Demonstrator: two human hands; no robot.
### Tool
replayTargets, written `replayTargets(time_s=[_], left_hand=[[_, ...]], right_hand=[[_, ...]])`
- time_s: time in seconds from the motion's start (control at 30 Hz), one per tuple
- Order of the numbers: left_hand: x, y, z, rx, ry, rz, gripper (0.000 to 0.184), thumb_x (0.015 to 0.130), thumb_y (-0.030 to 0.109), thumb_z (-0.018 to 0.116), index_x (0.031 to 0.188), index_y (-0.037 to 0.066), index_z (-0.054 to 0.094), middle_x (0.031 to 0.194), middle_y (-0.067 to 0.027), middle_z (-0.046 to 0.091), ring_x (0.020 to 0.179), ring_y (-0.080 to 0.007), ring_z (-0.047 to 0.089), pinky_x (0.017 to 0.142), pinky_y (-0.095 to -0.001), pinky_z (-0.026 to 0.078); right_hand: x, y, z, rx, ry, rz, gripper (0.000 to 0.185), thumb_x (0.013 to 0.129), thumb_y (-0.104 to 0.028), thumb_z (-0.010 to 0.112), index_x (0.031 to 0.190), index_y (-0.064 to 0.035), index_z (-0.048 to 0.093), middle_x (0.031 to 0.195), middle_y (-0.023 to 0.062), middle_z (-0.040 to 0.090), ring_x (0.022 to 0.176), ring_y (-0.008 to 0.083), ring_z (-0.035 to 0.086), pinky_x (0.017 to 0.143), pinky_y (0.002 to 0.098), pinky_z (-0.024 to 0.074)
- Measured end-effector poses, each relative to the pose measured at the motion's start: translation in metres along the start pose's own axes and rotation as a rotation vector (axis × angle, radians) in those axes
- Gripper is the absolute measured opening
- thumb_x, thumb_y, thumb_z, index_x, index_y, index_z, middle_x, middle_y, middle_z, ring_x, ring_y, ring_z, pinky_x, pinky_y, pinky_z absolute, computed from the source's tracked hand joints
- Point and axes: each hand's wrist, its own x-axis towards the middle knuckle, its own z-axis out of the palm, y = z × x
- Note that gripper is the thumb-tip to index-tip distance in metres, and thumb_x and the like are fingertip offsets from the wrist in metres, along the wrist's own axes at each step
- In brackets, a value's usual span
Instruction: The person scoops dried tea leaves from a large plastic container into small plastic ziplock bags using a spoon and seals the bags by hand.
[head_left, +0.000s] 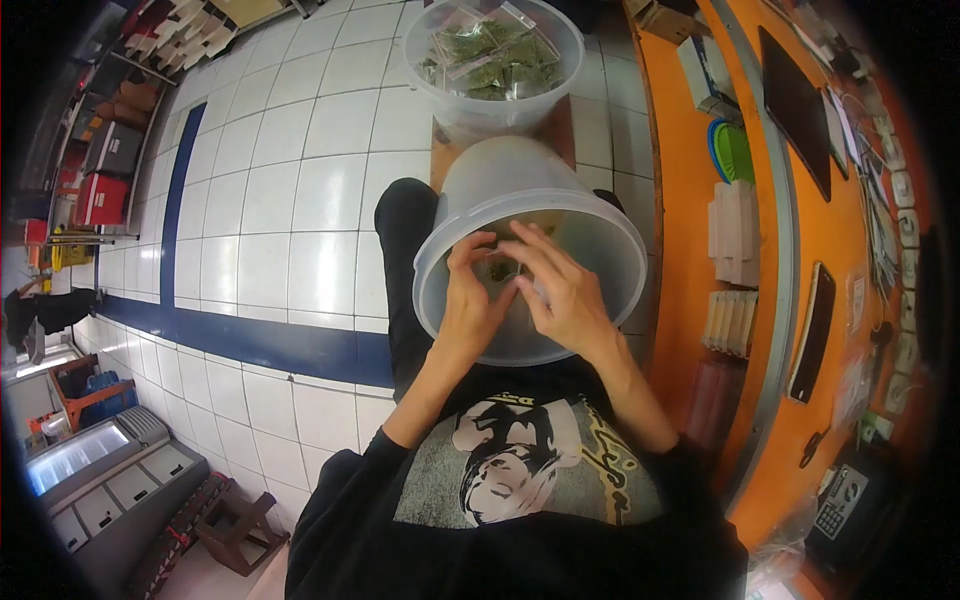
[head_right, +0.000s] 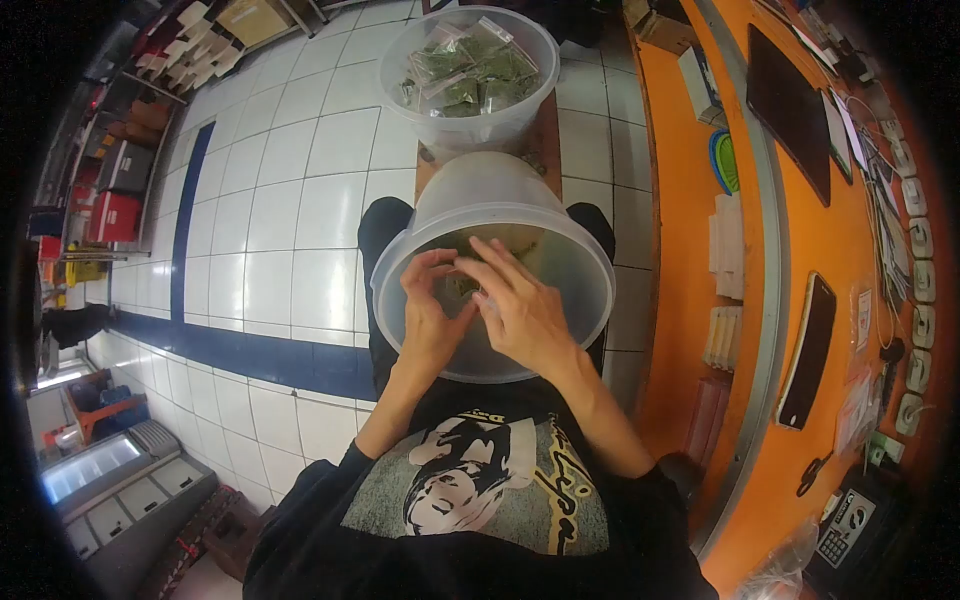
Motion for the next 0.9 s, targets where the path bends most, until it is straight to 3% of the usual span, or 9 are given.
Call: replayTargets(time_s=[0.03, 0.07, 0.13, 0.2, 0.27, 0.33, 0.53, 0.73, 0.9], left_hand=[[0.000, 0.000, -0.001, -0.064, 0.004, -0.033, 0.076, 0.069, -0.004, 0.077, 0.126, 0.000, 0.026, 0.119, -0.0188, 0.050, 0.098, -0.0264, 0.060, 0.087, -0.0365, 0.048], [0.000, 0.001, -0.003, -0.130, 0.008, -0.067, 0.074, 0.069, -0.005, 0.076, 0.126, 0.001, 0.028, 0.115, -0.0180, 0.053, 0.096, -0.0252, 0.061, 0.085, -0.0352, 0.049], [0.002, 0.005, -0.012, -0.157, -0.056, -0.149, 0.068, 0.071, -0.006, 0.075, 0.123, 0.002, 0.032, 0.108, -0.0165, 0.057, 0.094, -0.0234, 0.062, 0.084, -0.0335, 0.050], [0.004, 0.011, -0.019, -0.184, -0.119, -0.234, 0.062, 0.073, -0.007, 0.073, 0.121, 0.002, 0.035, 0.102, -0.0149, 0.060, 0.091, -0.0216, 0.063, 0.083, -0.0318, 0.051], [0.004, 0.018, -0.023, -0.528, -0.071, -0.384, 0.051, 0.077, -0.006, 0.070, 0.117, -0.001, 0.039, 0.090, -0.0125, 0.064, 0.087, -0.0211, 0.065, 0.079, -0.0284, 0.053], [0.006, 0.025, -0.026, -0.650, -0.056, -0.404, 0.046, 0.079, -0.006, 0.068, 0.115, 0.000, 0.039, 0.091, -0.0127, 0.064, 0.088, -0.0197, 0.065, 0.080, -0.0281, 0.053], [0.011, 0.038, -0.030, -0.843, -0.053, -0.498, 0.038, 0.084, -0.005, 0.066, 0.110, 0.001, 0.039, 0.092, -0.0140, 0.065, 0.089, -0.0177, 0.065, 0.082, -0.0269, 0.052], [0.004, 0.036, -0.026, -0.860, -0.021, -0.523, 0.038, 0.085, -0.005, 0.064, 0.103, 0.006, 0.032, 0.091, -0.0151, 0.065, 0.088, -0.0190, 0.065, 0.080, -0.0272, 0.052], [-0.001, 0.033, -0.018, -0.856, -0.028, -0.359, 0.043, 0.087, -0.007, 0.060, 0.107, 0.010, 0.024, 0.095, -0.0143, 0.061, 0.090, -0.0169, 0.061, 0.078, -0.0265, 0.049]], right_hand=[[0.000, 0.002, -0.005, -0.192, -0.046, -0.056, 0.037, 0.082, -0.007, 0.061, 0.119, -0.0112, 0.057, 0.122, 0.0138, 0.058, 0.107, 0.0354, 0.059, 0.082, 0.0388, 0.0509], [-0.002, 0.006, -0.010, -0.192, -0.046, -0.056, 0.037, 0.082, -0.007, 0.061, 0.119, -0.0112, 0.057, 0.122, 0.0138, 0.058, 0.107, 0.0354, 0.059, 0.082, 0.0388, 0.0509], [-0.005, 0.015, -0.019, -0.097, -0.179, 0.009, 0.021, 0.082, -0.010, 0.065, 0.103, -0.0096, 0.065, 0.116, 0.0093, 0.061, 0.092, 0.0313, 0.063, 0.076, 0.0376, 0.0519], [-0.009, 0.027, -0.025, -0.008, -0.140, -0.021, 0.019, 0.080, -0.009, 0.066, 0.099, -0.0078, 0.066, 0.109, 0.0095, 0.062, 0.086, 0.0287, 0.064, 0.074, 0.0365, 0.0515], [-0.011, 0.030, -0.029, 0.083, -0.103, -0.047, 0.017, 0.079, -0.007, 0.068, 0.095, -0.0061, 0.066, 0.102, 0.0098, 0.064, 0.081, 0.0261, 0.064, 0.071, 0.0354, 0.0510], [-0.013, 0.023, -0.035, 0.300, 0.010, 0.007, 0.016, 0.077, 0.001, 0.068, 0.093, -0.0022, 0.065, 0.091, 0.0107, 0.065, 0.080, 0.0225, 0.065, 0.069, 0.0306, 0.0495], [-0.019, 0.008, -0.031, 0.435, 0.305, 0.093, 0.019, 0.079, 0.002, 0.066, 0.098, -0.0005, 0.063, 0.085, 0.0091, 0.065, 0.074, 0.0131, 0.062, 0.068, 0.0244, 0.0467], [-0.021, -0.007, -0.037, 0.426, 0.097, 0.231, 0.027, 0.079, 0.000, 0.067, 0.105, -0.0029, 0.058, 0.082, 0.0079, 0.066, 0.077, 0.0126, 0.064, 0.068, 0.0229, 0.0474], [-0.017, -0.012, -0.034, 0.291, 0.171, 0.081, 0.028, 0.077, 0.000, 0.067, 0.104, -0.0027, 0.057, 0.081, 0.0086, 0.067, 0.075, 0.0193, 0.067, 0.067, 0.0269, 0.0501]])
